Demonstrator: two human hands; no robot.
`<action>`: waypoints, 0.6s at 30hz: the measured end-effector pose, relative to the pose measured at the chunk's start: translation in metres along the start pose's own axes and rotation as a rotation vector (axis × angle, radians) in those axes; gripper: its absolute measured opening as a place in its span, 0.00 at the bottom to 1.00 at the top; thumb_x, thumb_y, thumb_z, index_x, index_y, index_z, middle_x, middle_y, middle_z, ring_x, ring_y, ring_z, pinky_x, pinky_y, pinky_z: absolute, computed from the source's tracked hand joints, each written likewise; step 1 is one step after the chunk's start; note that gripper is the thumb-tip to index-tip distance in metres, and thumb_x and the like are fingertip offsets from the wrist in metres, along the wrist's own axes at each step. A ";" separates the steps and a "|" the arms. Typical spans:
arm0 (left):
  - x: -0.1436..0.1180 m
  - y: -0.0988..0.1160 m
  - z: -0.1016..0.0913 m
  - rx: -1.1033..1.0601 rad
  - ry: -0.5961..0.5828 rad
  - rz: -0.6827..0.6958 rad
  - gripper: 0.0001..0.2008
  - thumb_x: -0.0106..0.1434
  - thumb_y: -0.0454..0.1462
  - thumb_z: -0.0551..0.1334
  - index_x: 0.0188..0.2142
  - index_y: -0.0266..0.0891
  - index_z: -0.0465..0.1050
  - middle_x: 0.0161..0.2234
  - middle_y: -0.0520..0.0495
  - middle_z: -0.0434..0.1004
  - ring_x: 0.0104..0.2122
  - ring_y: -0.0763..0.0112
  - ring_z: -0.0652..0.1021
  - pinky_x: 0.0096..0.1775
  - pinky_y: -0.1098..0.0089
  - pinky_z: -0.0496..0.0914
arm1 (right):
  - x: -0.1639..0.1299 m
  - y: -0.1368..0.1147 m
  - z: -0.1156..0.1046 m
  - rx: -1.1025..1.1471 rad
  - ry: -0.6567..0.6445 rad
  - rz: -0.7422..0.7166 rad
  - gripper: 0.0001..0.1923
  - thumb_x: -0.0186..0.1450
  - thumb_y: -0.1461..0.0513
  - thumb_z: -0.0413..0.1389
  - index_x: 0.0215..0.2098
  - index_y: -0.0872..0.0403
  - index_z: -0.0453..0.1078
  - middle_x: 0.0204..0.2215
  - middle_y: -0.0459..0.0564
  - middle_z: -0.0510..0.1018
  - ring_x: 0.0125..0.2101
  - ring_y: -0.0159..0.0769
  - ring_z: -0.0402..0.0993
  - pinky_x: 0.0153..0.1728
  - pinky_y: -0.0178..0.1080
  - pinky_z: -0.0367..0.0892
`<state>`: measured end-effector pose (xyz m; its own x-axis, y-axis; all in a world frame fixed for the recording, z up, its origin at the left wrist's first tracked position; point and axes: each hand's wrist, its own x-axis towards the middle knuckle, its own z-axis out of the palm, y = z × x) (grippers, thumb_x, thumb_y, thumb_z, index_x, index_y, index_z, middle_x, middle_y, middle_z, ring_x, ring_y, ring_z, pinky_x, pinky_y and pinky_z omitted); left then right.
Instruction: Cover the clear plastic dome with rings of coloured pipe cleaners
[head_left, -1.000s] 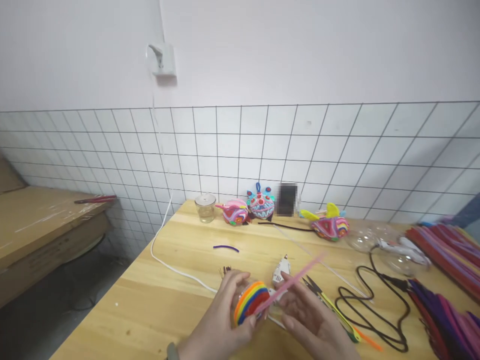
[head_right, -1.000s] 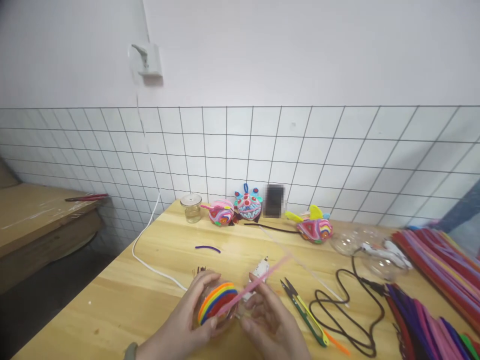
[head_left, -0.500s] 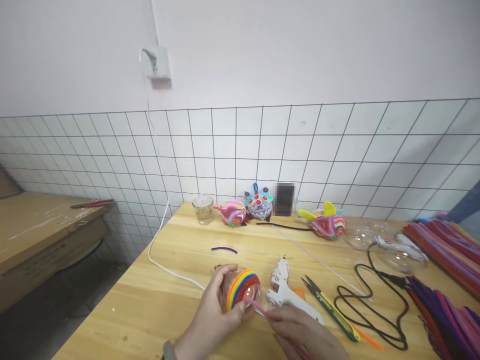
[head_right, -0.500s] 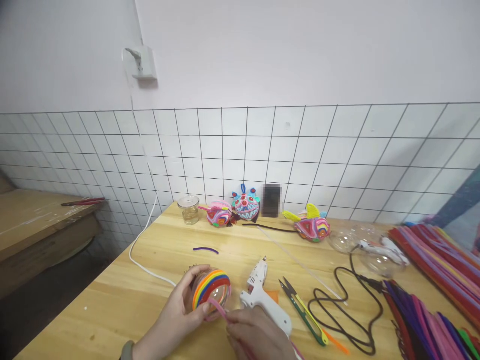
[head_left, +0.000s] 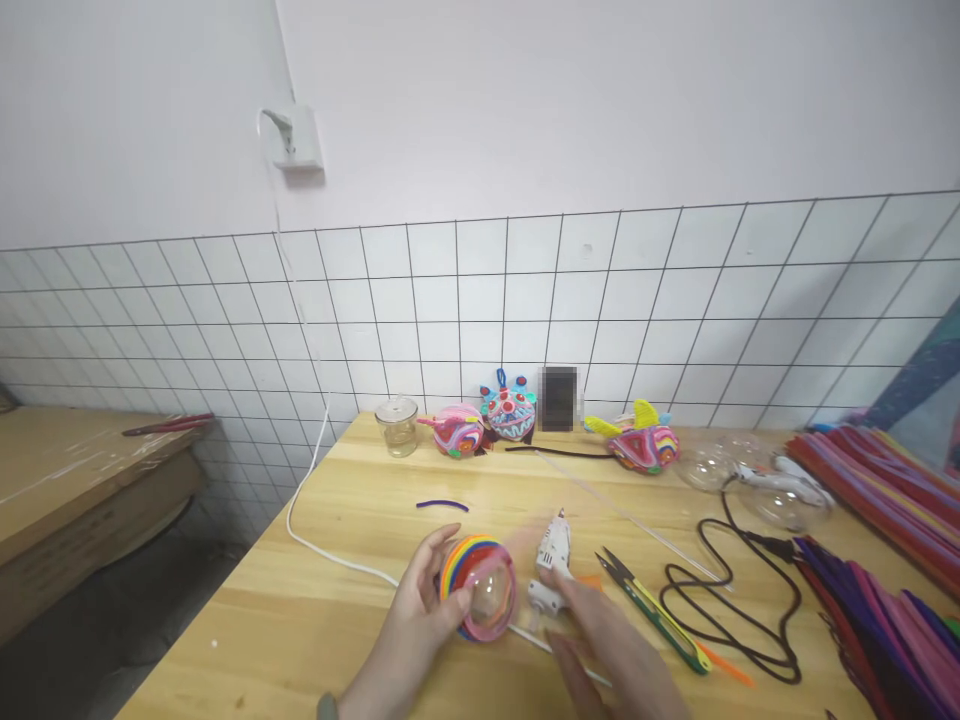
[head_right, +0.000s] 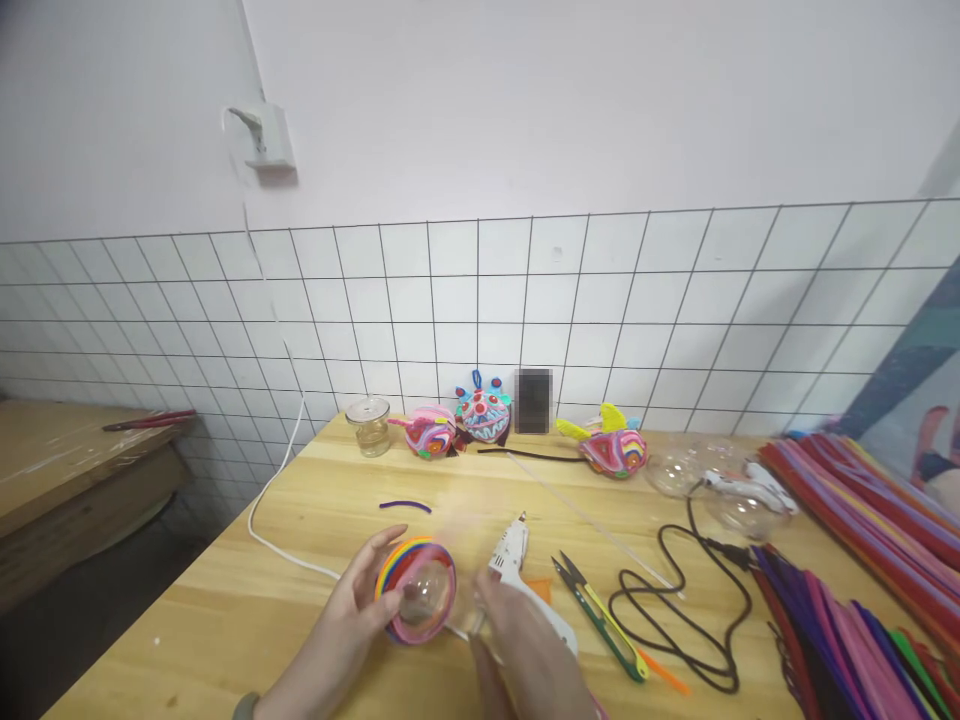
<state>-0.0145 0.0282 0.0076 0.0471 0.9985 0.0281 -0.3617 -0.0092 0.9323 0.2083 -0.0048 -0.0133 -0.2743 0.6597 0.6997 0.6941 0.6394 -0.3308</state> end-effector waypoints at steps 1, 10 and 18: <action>0.000 0.001 0.001 -0.073 -0.001 -0.055 0.30 0.46 0.43 0.74 0.48 0.42 0.70 0.44 0.42 0.78 0.44 0.57 0.77 0.46 0.62 0.70 | 0.001 0.008 0.002 -0.054 -0.003 0.010 0.23 0.65 0.65 0.53 0.59 0.53 0.65 0.48 0.57 0.80 0.46 0.47 0.79 0.43 0.44 0.76; -0.003 0.005 0.006 -0.432 -0.053 -0.251 0.20 0.54 0.36 0.69 0.47 0.41 0.71 0.40 0.44 0.80 0.39 0.64 0.79 0.43 0.63 0.72 | -0.033 0.070 0.029 -0.640 -0.231 0.066 0.24 0.62 0.64 0.54 0.57 0.58 0.66 0.49 0.66 0.77 0.44 0.53 0.78 0.40 0.46 0.75; 0.000 -0.001 -0.002 -0.351 -0.018 -0.222 0.24 0.51 0.37 0.72 0.48 0.43 0.70 0.41 0.44 0.80 0.37 0.65 0.78 0.40 0.63 0.71 | -0.026 0.074 0.029 -0.611 -0.284 0.014 0.20 0.61 0.67 0.53 0.52 0.61 0.70 0.46 0.66 0.79 0.44 0.52 0.79 0.40 0.45 0.76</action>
<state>-0.0158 0.0286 0.0063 0.1749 0.9731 -0.1501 -0.6366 0.2281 0.7367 0.2478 0.0363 -0.0741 -0.3692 0.7980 0.4764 0.9277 0.3473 0.1373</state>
